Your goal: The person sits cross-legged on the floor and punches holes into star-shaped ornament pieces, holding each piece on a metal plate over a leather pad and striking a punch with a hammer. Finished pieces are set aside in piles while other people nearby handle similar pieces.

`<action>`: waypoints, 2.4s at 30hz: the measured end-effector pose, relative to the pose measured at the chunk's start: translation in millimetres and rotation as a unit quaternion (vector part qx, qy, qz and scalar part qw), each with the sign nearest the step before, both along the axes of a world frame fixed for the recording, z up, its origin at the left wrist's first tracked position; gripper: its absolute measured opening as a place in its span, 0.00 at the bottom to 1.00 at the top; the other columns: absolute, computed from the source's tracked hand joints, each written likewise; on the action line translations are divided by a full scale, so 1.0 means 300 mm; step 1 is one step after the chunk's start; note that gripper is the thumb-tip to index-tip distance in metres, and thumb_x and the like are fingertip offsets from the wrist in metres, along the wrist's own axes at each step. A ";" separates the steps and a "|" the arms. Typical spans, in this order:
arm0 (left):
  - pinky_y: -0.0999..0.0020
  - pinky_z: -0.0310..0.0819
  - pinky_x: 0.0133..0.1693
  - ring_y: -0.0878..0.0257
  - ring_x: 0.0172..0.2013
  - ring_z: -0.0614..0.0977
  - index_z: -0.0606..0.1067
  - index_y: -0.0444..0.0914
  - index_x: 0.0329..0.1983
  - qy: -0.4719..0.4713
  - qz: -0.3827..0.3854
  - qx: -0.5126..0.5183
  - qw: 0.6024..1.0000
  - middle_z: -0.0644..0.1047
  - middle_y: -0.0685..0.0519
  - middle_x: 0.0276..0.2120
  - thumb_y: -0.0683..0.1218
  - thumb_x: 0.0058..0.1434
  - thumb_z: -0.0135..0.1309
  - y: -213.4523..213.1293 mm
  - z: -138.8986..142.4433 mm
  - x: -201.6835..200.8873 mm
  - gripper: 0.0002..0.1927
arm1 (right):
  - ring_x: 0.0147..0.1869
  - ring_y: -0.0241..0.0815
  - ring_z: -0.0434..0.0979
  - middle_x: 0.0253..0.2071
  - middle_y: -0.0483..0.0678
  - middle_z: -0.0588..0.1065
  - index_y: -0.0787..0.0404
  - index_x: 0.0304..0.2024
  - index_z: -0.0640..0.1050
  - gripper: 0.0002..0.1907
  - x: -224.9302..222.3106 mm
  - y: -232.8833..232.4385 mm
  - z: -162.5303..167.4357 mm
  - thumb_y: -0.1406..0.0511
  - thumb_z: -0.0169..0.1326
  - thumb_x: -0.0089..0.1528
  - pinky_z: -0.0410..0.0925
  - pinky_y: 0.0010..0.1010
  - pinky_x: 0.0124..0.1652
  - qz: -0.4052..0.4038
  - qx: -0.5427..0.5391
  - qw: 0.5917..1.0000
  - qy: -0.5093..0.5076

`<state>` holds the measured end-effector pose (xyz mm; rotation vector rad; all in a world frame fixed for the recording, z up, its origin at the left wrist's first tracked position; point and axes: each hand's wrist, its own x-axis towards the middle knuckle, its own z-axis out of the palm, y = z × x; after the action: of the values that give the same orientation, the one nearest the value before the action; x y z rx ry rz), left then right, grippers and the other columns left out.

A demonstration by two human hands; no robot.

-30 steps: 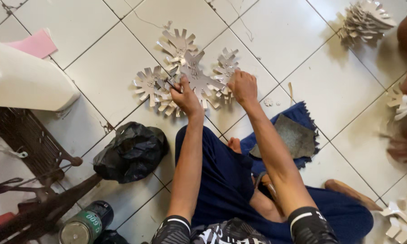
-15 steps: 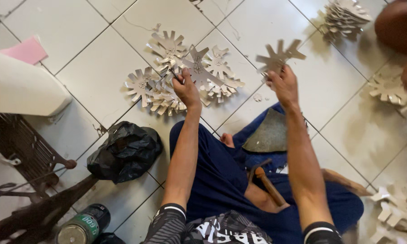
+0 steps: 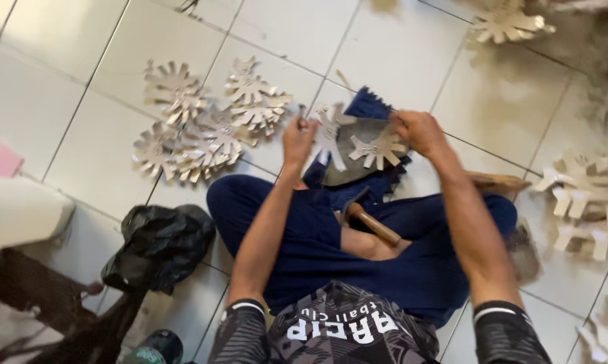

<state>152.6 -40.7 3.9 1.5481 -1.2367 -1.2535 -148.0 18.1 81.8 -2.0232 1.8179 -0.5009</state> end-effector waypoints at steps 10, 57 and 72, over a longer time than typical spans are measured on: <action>0.69 0.76 0.35 0.67 0.32 0.78 0.66 0.36 0.33 0.046 0.001 -0.097 0.994 0.73 0.53 0.30 0.46 0.64 0.62 0.151 -0.056 -0.084 0.15 | 0.46 0.49 0.84 0.46 0.53 0.82 0.61 0.49 0.80 0.14 -0.056 0.291 -0.075 0.64 0.63 0.63 0.76 0.36 0.43 -0.288 -0.095 0.931 -0.203; 0.62 0.75 0.42 0.54 0.39 0.81 0.75 0.33 0.48 -0.048 -0.126 -0.258 0.957 0.78 0.47 0.43 0.38 0.73 0.52 0.210 -0.068 -0.068 0.04 | 0.41 0.46 0.82 0.40 0.52 0.80 0.62 0.56 0.77 0.22 0.154 0.315 -0.118 0.58 0.64 0.63 0.74 0.36 0.43 -0.279 0.008 0.935 -0.218; 0.68 0.78 0.38 0.56 0.35 0.87 0.78 0.35 0.46 -0.028 -0.236 -0.176 0.955 0.83 0.44 0.36 0.39 0.65 0.56 0.246 -0.049 -0.119 0.08 | 0.35 0.42 0.82 0.34 0.51 0.82 0.63 0.47 0.79 0.21 0.348 0.761 -0.006 0.54 0.63 0.60 0.73 0.36 0.37 -0.267 0.112 0.912 -0.290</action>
<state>117.0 33.0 -10.8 1.0681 -1.8288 -1.1920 -43.4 246.5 79.9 -1.0441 1.8971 -0.8855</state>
